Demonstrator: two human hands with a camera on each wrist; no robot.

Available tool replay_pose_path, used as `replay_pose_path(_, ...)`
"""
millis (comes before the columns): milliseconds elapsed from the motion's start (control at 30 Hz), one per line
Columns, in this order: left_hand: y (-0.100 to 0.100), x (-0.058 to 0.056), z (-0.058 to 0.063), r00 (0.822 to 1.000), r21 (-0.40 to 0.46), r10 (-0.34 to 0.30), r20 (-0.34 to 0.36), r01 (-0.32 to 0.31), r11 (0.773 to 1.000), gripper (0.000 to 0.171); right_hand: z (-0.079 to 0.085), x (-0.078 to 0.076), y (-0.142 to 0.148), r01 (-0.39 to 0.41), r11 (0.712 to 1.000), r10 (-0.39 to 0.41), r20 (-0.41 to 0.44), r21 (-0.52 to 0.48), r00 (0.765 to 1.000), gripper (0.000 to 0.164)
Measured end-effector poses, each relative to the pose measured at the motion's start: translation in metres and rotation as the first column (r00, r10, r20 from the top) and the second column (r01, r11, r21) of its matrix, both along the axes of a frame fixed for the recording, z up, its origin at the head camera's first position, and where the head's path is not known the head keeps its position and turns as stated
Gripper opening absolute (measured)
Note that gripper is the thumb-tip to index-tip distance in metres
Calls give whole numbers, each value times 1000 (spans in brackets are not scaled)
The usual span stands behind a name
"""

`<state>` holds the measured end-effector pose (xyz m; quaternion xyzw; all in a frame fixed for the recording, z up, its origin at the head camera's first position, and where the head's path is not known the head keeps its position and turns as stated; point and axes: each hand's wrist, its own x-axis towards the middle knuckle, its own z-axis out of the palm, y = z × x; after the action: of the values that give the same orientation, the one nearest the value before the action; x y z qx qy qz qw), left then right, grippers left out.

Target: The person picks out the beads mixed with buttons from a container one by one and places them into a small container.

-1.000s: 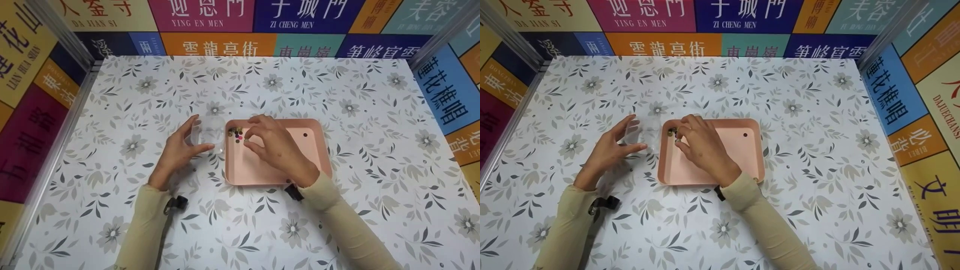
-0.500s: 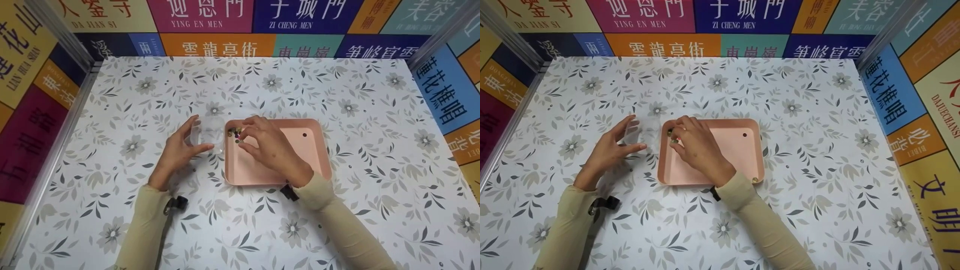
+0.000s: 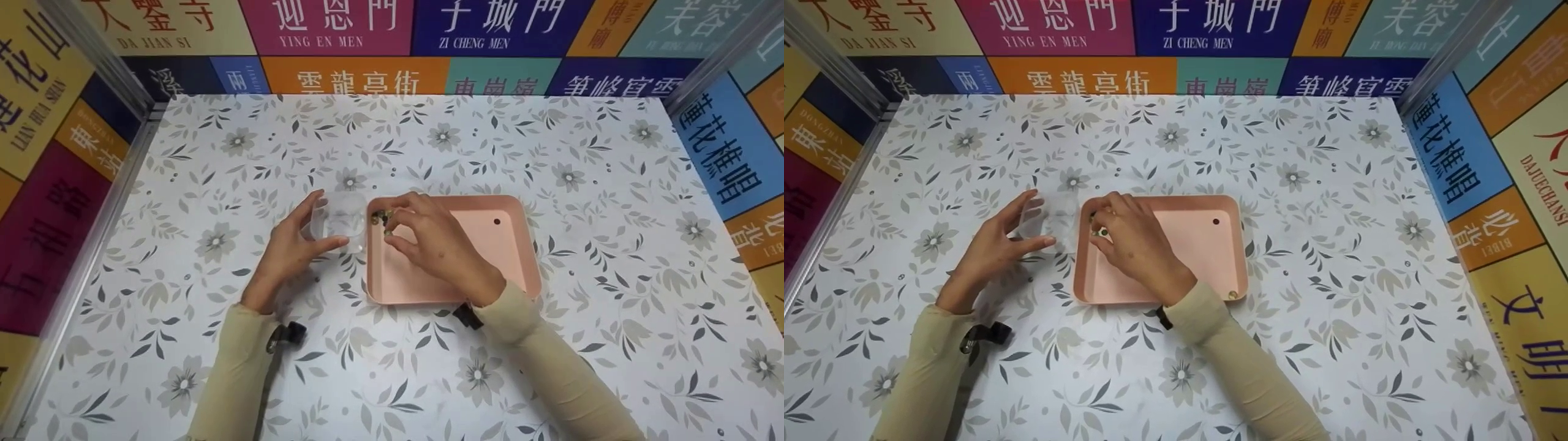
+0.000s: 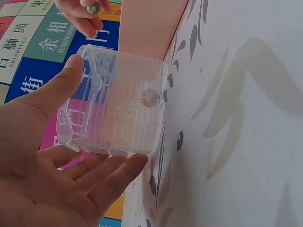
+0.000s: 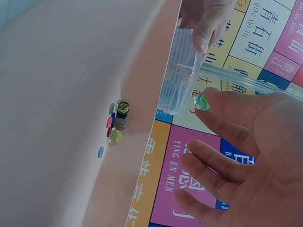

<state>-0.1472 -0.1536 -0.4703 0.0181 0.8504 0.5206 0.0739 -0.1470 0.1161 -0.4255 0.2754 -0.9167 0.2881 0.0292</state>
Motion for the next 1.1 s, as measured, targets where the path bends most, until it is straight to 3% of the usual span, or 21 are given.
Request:
replay_pose_path(833, 0, -3, -1, 1000, 12, -1, 11, 1, 1000, 104, -3, -2, -13, -44, 998, 43, -25, -37, 999, 6)
replay_pose_path(1100, 0, -1, 0, 1000, -22, -3, 3, 3, 1000, 102, -4, -1, -17, -54, 998, 53, -28, -40, 998, 7)
